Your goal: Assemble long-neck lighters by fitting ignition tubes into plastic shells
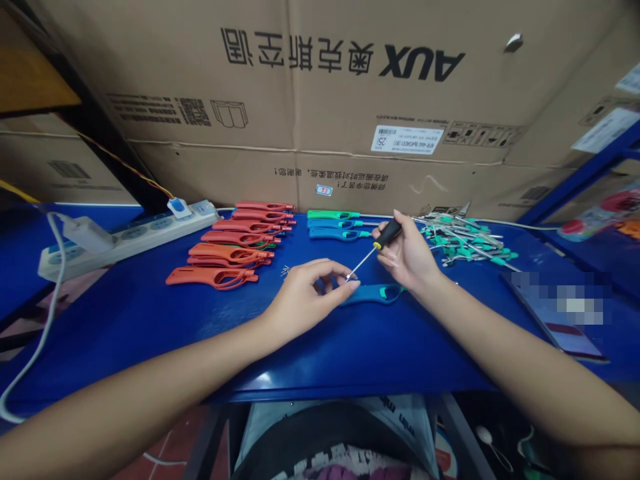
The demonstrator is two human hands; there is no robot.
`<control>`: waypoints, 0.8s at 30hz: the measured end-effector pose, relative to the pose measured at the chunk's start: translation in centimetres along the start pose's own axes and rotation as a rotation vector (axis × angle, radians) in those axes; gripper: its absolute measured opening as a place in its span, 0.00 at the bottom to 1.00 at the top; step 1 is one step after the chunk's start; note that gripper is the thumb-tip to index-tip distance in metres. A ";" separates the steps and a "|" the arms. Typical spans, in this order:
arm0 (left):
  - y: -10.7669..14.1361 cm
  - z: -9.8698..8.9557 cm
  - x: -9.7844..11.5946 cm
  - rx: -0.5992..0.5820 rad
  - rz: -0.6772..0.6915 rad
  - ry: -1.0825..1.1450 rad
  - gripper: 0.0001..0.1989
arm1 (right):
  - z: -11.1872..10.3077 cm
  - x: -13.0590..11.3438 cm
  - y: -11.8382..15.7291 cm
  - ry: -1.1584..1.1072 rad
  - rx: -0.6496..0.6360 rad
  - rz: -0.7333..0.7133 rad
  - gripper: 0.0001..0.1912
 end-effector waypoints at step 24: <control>0.2 1.1 -0.8 -0.111 -0.190 0.256 0.10 | -1.8 0.7 0.3 0.033 -0.007 -0.133 0.20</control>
Point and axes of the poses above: each hand's wrist, its own y-axis away from the middle knuckle, its own z-axis out of the palm, x = y × z, the point moved 2 cm from there along -y, towards the middle knuckle, and after that the axes turned 13 degrees about -y, right-handed, at the moved point
